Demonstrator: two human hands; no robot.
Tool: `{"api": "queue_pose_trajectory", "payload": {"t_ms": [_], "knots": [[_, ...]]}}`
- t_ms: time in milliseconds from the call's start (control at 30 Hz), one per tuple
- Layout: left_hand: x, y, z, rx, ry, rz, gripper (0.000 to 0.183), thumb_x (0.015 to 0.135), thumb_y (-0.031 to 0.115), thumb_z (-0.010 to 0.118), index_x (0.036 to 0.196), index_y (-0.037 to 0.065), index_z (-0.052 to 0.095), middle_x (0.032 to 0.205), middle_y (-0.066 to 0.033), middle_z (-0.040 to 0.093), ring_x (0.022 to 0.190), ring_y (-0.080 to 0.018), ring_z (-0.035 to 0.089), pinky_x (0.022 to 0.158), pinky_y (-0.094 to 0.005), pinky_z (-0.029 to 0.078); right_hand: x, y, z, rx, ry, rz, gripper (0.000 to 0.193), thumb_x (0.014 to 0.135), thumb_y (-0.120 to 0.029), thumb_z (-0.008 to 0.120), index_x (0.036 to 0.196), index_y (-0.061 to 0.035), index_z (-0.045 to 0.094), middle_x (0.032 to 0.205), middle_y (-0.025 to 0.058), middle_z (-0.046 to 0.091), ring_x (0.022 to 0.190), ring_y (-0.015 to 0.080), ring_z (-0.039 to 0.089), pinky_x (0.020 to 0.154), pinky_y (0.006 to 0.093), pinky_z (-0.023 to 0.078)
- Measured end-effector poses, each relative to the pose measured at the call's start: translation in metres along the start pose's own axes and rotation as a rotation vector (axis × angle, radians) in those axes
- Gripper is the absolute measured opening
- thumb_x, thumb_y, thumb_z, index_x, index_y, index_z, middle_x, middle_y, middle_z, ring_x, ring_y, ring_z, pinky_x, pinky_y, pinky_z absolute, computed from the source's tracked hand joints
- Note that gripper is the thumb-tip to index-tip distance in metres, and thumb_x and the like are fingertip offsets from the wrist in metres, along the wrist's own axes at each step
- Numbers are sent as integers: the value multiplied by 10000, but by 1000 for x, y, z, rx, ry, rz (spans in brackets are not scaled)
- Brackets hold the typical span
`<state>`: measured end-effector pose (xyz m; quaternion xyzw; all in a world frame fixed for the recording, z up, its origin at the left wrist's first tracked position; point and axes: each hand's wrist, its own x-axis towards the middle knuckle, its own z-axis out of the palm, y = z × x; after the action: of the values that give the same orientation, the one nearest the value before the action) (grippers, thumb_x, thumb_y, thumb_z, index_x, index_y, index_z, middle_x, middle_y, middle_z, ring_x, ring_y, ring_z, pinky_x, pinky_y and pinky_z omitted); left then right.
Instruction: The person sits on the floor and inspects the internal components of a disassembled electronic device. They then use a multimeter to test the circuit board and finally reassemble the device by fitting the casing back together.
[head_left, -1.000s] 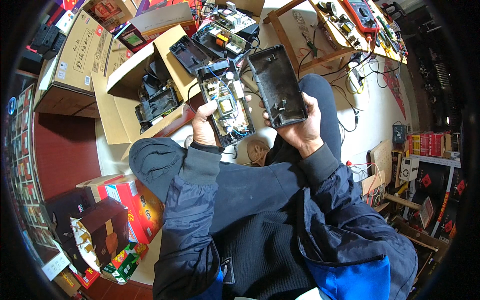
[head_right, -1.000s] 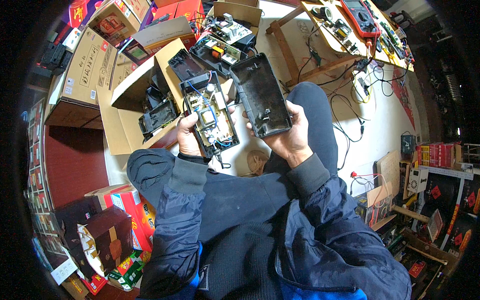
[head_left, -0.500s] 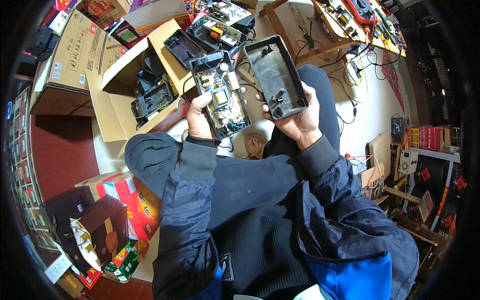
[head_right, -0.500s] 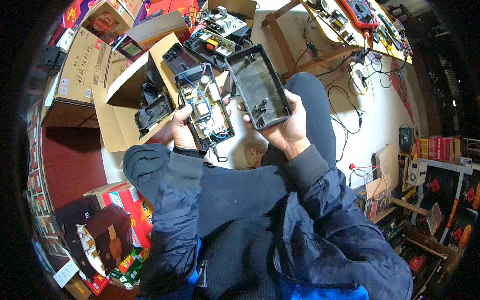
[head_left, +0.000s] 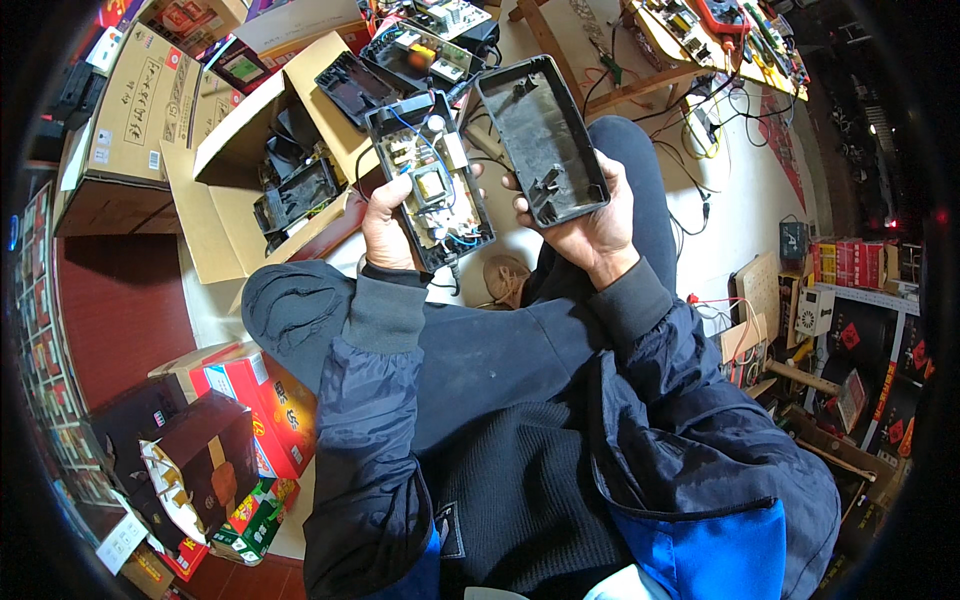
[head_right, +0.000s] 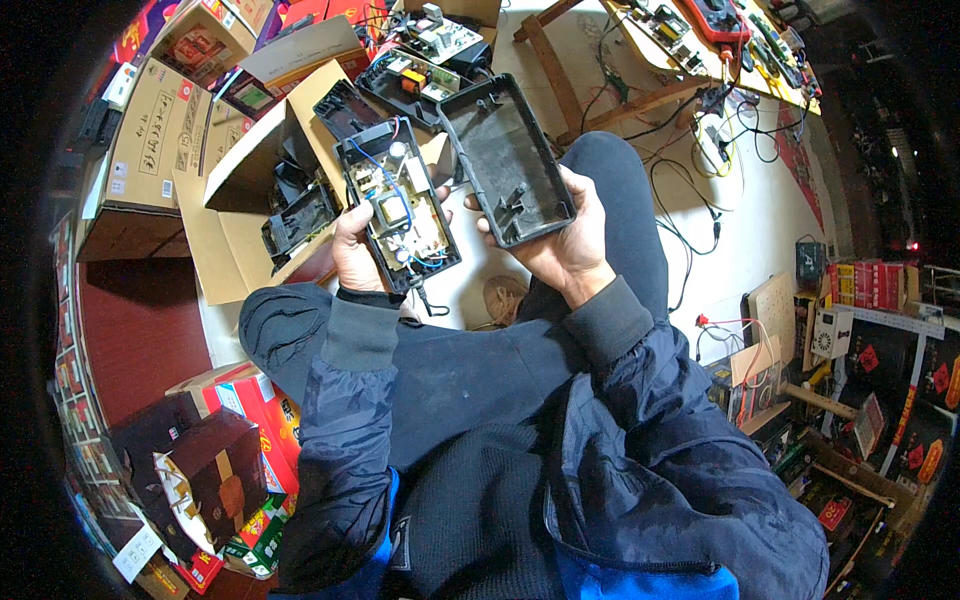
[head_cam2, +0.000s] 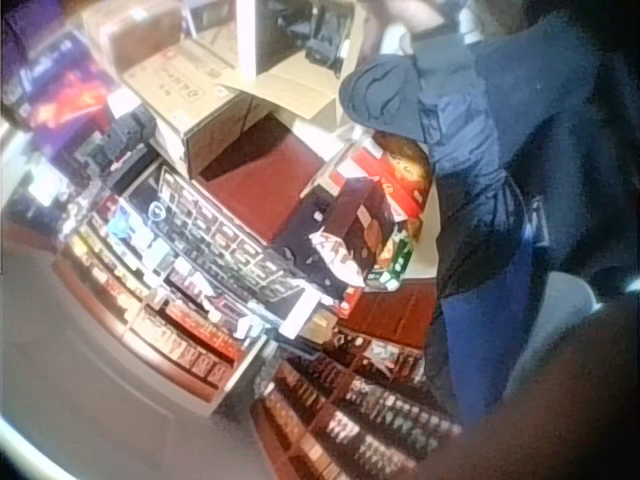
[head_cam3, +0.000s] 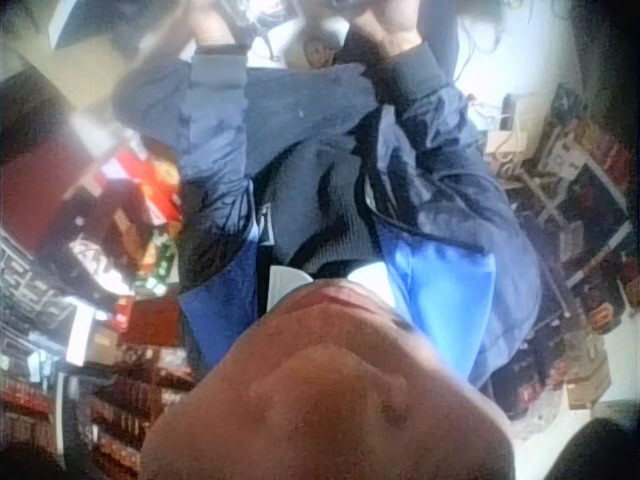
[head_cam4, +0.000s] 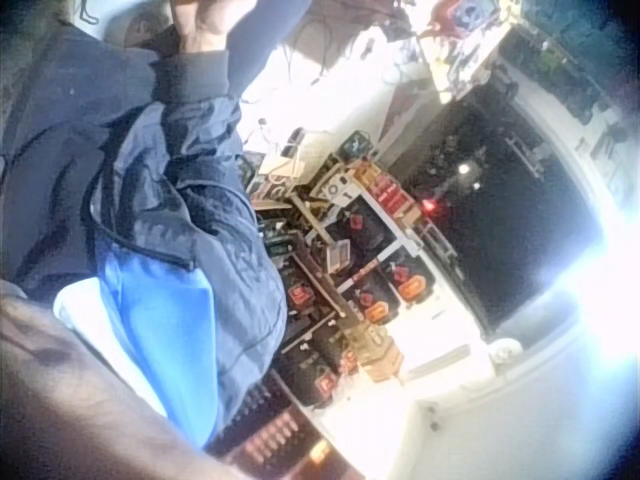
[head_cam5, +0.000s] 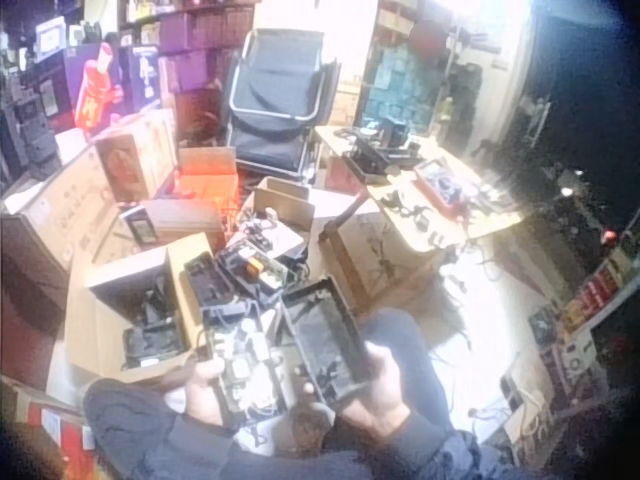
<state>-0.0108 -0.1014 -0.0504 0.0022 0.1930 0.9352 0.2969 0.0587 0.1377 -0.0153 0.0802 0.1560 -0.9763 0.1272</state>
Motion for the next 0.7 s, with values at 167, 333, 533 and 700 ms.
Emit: {"api": "queue_pose_trajectory", "payload": {"t_ms": [167,333,533,700], "knots": [[-2,-1,4,-32,3,7,785,877,320,680,1544,-45,484,1393,-275,661,1258,-419,678,1067,-561,585,1,-2,-3,0,-44,21,694,1053,-468,393,1551,0,516,1469,289,617,1275,447,654,1021,577,550],[0,1,0,-53,-26,17,800,896,332,672,1589,-3,452,1465,-265,621,1315,-438,644,1085,-584,567,-1,-1,0,-19,50,-32,666,1032,-417,448,1533,14,526,1506,271,595,1330,447,630,1120,638,506],[1,4,0,-56,-47,38,811,919,342,656,1630,38,410,1515,-262,587,1340,-450,627,1093,-592,559,-1,-2,2,-55,56,-6,664,1016,-397,458,1528,20,523,1514,275,584,1318,428,639,1131,647,498],[1,5,-2,-76,-58,17,806,929,339,648,1634,37,403,1528,-266,574,1350,-448,620,1104,-589,552,-1,-3,2,-57,56,-11,676,1006,-399,471,1533,23,513,1512,276,585,1326,428,632,1138,645,496]]}}
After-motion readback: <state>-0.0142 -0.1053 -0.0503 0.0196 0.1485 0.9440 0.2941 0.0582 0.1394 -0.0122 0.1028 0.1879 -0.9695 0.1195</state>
